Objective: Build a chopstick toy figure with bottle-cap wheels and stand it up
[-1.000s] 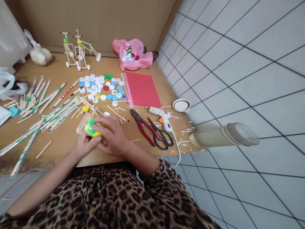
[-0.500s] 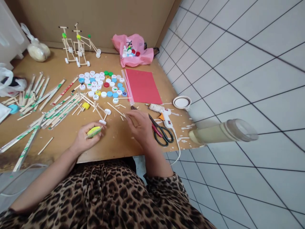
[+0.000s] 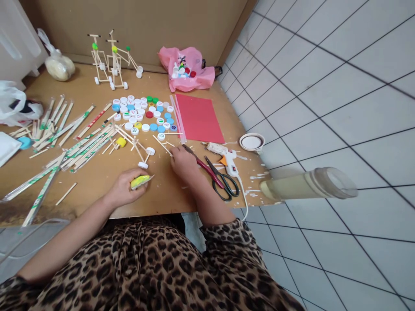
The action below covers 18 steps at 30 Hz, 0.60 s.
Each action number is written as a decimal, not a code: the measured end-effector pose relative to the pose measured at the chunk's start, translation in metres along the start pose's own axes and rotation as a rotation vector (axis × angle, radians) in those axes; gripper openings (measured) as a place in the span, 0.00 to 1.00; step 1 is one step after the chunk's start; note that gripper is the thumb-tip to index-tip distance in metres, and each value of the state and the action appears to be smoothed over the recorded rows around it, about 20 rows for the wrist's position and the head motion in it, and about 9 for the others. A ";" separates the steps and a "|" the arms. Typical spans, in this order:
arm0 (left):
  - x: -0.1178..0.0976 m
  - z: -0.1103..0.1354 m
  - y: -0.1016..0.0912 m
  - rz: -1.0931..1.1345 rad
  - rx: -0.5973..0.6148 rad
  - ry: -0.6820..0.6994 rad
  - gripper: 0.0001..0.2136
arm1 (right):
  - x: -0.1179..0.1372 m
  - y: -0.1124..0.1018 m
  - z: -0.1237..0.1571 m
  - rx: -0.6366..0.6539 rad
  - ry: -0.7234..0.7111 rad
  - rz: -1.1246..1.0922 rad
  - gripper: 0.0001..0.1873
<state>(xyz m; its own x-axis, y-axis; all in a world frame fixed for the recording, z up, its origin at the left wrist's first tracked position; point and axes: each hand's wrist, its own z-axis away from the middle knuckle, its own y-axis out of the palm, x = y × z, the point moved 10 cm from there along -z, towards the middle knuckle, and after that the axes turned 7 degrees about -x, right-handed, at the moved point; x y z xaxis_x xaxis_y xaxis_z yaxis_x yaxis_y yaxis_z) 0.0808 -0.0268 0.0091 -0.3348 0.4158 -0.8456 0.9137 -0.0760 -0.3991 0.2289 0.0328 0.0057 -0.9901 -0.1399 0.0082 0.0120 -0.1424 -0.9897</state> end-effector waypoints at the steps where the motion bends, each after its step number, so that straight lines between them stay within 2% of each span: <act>1: 0.001 0.000 0.000 0.002 -0.005 -0.008 0.08 | -0.001 0.001 -0.002 0.003 0.001 0.009 0.24; 7: 0.006 -0.002 -0.002 0.036 -0.033 -0.073 0.08 | -0.010 -0.003 -0.008 0.016 0.069 0.058 0.22; 11: 0.017 -0.001 -0.003 0.089 -0.049 -0.227 0.10 | -0.009 -0.018 -0.010 -0.012 0.100 0.013 0.21; 13: 0.021 -0.001 -0.005 0.131 -0.060 -0.299 0.11 | -0.004 -0.030 -0.011 -0.058 0.064 -0.033 0.19; 15: 0.022 -0.002 -0.006 0.168 -0.074 -0.345 0.11 | 0.008 -0.042 -0.010 -0.122 -0.029 -0.172 0.15; 18: 0.024 -0.002 -0.008 0.189 -0.086 -0.383 0.11 | 0.031 -0.057 -0.002 -0.205 -0.228 -0.580 0.08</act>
<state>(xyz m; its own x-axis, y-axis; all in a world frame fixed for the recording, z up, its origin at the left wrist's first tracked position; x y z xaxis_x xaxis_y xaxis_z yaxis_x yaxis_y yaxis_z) 0.0659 -0.0144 -0.0071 -0.2065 0.0348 -0.9778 0.9775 -0.0358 -0.2077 0.1969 0.0380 0.0618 -0.7731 -0.3037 0.5568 -0.5645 -0.0707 -0.8224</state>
